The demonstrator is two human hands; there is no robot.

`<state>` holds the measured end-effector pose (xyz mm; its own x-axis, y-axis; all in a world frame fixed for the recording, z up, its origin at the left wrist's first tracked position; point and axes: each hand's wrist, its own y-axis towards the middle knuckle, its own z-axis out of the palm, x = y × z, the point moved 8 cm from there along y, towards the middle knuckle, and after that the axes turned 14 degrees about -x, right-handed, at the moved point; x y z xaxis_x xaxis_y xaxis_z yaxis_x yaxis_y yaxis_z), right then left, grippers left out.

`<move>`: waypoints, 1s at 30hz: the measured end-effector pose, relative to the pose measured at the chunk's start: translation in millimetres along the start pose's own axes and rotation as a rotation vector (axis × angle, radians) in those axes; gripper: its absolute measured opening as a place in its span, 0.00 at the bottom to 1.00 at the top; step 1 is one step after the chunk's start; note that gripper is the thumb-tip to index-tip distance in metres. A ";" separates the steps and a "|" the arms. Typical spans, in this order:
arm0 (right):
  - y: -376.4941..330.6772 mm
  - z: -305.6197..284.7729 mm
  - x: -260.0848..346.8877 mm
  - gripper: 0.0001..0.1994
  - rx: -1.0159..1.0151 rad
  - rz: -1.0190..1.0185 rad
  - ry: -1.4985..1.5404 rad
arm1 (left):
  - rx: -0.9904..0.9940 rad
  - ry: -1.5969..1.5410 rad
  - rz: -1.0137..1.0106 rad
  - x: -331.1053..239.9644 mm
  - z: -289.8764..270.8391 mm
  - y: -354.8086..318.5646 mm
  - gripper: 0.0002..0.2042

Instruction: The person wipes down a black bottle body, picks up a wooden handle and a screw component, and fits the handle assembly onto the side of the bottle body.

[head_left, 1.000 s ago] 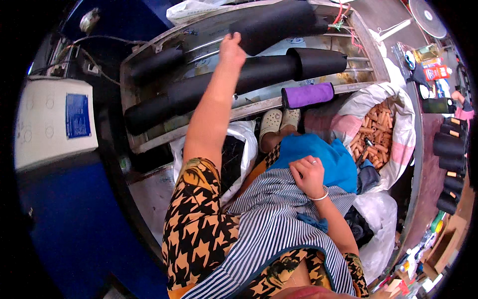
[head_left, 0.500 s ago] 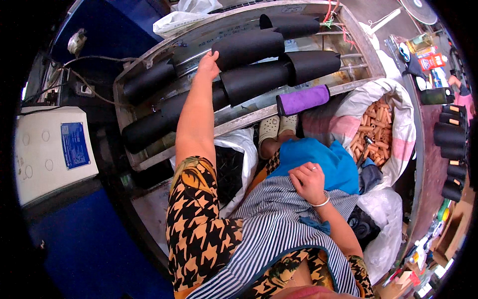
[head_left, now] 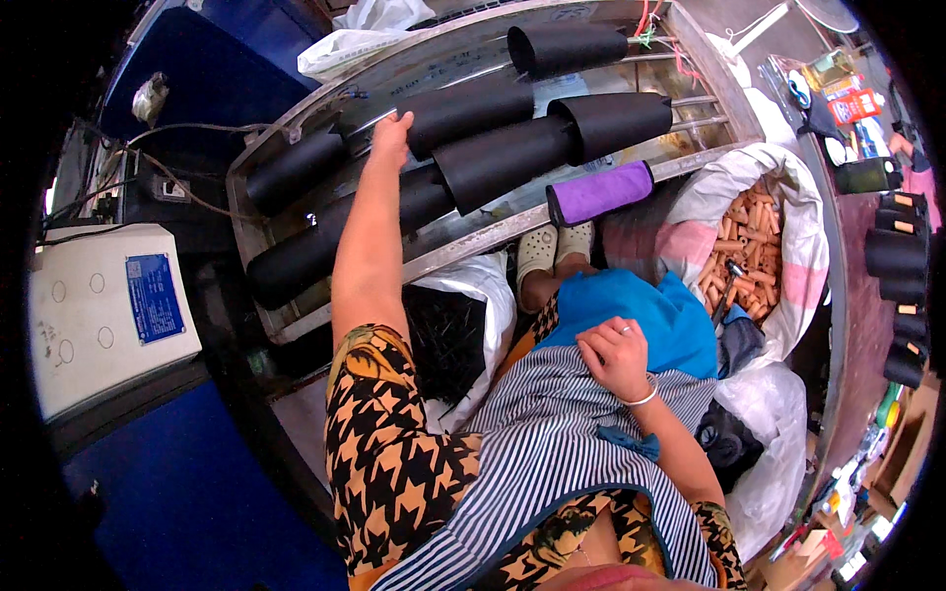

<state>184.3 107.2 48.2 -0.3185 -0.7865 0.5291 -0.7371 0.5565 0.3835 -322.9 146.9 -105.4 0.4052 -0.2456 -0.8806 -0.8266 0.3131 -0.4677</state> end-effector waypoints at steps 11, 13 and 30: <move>-3.4 -1.8 0.3 0.03 -0.013 -0.009 0.001 | -0.247 0.254 0.536 -79.8 -44.4 -43.4 0.17; -3.0 -3.3 1.0 0.03 -0.023 -0.011 0.008 | -0.287 0.318 0.630 -113.7 -29.9 -92.1 0.16; -14.4 -7.5 -2.8 0.03 -0.006 -0.012 0.030 | 0.255 -0.424 0.236 -54.9 99.0 -316.7 0.10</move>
<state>200.3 103.5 46.9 -0.2915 -0.7847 0.5470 -0.7373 0.5487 0.3941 -44.7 152.1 83.4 0.3859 0.2330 -0.8927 -0.8145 0.5405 -0.2110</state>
